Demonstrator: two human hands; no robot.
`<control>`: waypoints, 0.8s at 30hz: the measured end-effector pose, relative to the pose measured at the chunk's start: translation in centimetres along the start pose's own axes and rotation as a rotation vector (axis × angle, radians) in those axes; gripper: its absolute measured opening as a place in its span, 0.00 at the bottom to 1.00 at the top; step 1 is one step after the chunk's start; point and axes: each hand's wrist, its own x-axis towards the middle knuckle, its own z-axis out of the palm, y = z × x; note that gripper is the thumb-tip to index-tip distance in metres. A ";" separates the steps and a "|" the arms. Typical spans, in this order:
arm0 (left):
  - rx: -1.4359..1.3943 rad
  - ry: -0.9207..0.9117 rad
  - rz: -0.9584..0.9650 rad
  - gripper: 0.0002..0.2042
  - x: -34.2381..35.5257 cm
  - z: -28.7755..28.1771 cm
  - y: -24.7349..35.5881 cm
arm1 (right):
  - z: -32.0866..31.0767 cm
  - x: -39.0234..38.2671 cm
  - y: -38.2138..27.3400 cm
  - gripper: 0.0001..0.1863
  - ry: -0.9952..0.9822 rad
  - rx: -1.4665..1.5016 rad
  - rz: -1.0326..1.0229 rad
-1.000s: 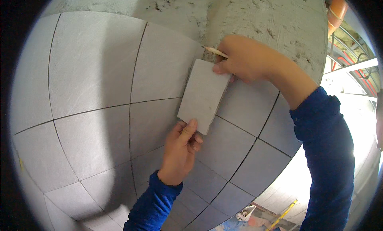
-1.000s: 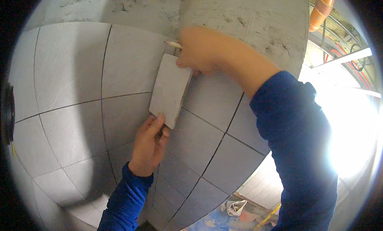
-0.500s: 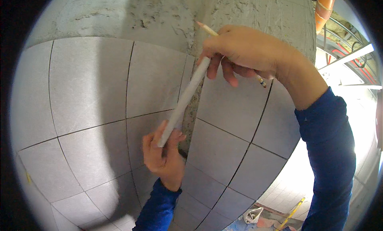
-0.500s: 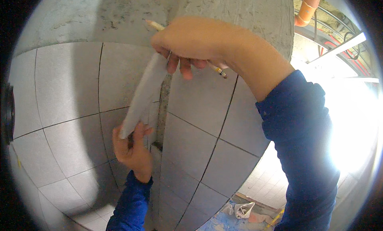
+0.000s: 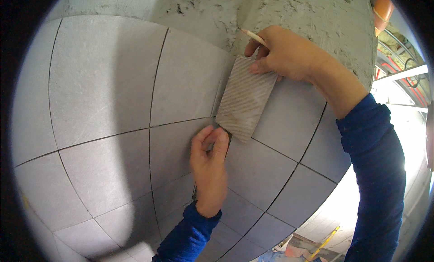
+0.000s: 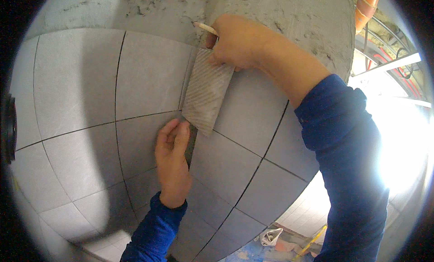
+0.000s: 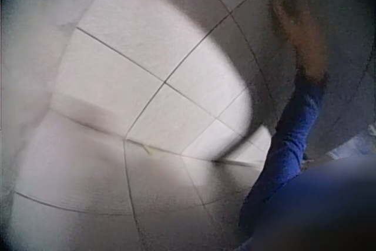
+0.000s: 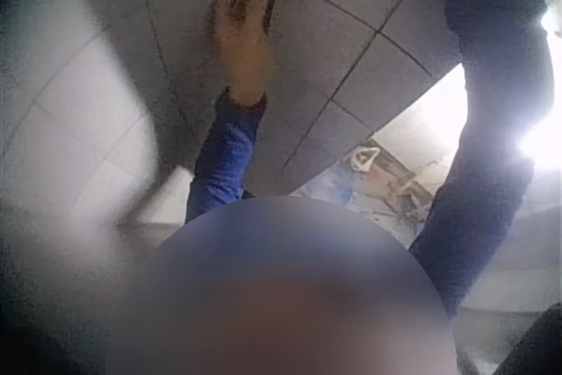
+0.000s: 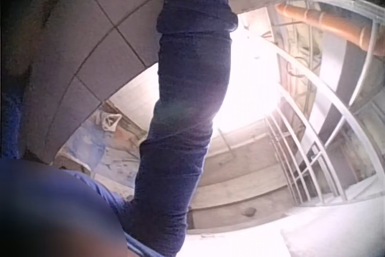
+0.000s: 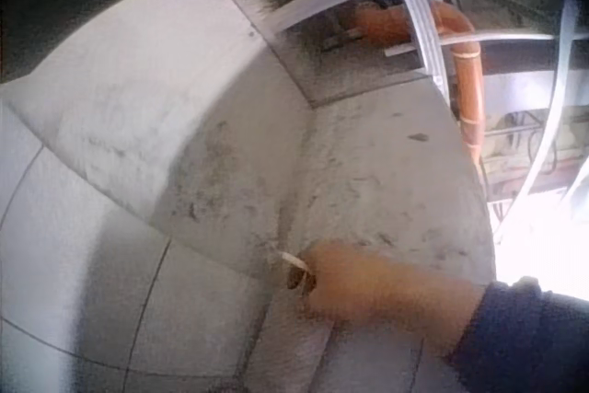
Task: The person measures and marks a ceramic tile, then uses an angle grinder to cut it to size. After cutting, the person returns to the wall and fits the cut tile into a gap between existing tiles.
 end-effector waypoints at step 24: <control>-0.438 -0.180 -0.414 0.11 4.4 0.3 -1.0 | 2.8 3.4 -0.6 0.12 0.189 -0.318 0.018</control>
